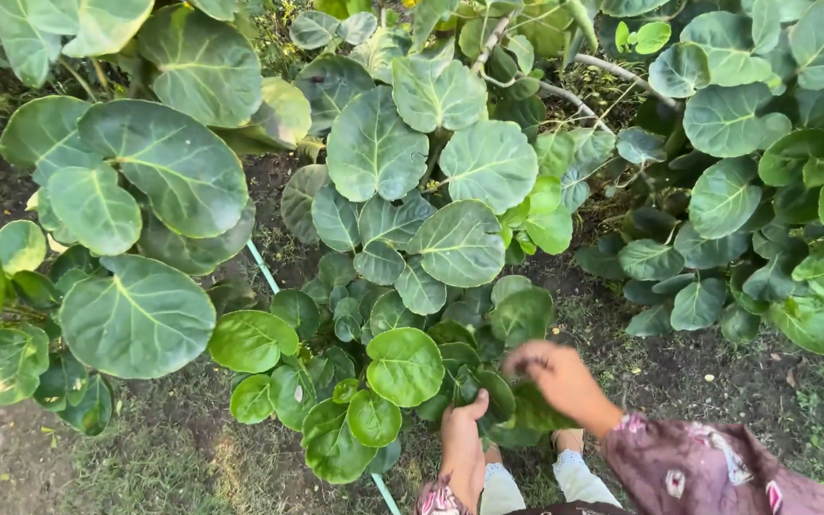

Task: Picking green leaves from a bush by hand.

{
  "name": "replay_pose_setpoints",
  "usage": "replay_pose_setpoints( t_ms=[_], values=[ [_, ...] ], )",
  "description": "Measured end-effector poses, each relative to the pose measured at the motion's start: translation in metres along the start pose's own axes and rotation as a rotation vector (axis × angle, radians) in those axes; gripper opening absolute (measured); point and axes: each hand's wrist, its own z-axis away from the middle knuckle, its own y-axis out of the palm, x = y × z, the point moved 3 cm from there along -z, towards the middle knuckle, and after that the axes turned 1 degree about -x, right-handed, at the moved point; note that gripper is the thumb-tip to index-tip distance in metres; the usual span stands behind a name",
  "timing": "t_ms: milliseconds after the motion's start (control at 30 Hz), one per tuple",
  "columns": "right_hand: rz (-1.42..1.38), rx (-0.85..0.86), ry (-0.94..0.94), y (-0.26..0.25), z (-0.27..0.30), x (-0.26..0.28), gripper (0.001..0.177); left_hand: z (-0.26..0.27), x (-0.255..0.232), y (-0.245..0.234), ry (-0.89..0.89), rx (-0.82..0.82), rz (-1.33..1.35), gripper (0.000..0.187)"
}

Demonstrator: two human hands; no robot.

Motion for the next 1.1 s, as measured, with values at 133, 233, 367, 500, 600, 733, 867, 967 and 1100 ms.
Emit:
replay_pose_setpoints(
  t_ms=[133, 233, 367, 500, 600, 733, 867, 967, 1100],
  values=[
    [-0.074, -0.071, -0.090, -0.028, -0.025, 0.026, 0.043, 0.025, -0.013, 0.013, -0.097, 0.096, 0.099, 0.022],
    [0.228, -0.193, -0.256, -0.046, -0.037, 0.042, 0.030, 0.028, -0.014, 0.021, -0.111, 0.093, 0.130, 0.024],
    [0.532, -0.183, -0.182, -0.063, -0.052, 0.070, 0.029, 0.036, -0.020, 0.031, -0.147, 0.008, 0.055, 0.033],
    [1.163, -0.179, -0.860, -0.047, -0.052, 0.100, 0.054, 0.033, -0.020, 0.035, -0.048, 0.109, 0.023, 0.035],
    [1.201, -0.031, -0.895, -0.037, -0.063, 0.068, 0.031, 0.031, -0.022, 0.036, -0.031, 0.141, -0.001, 0.034],
    [1.296, 0.145, -0.679, -0.035, -0.082, -0.009, 0.024, 0.035, -0.024, 0.036, -0.081, 0.090, 0.012, 0.034],
    [1.160, 0.366, -0.428, -0.030, -0.087, -0.073, 0.018, 0.029, -0.019, 0.035, -0.064, 0.103, 0.029, 0.035],
    [0.960, 0.359, -0.426, -0.035, -0.074, -0.047, 0.021, 0.024, -0.014, 0.032, -0.048, 0.093, 0.027, 0.035],
    [0.654, 0.376, -0.213, -0.041, -0.065, -0.033, 0.020, 0.026, -0.016, 0.033, -0.033, 0.098, 0.024, 0.035]
  ],
)
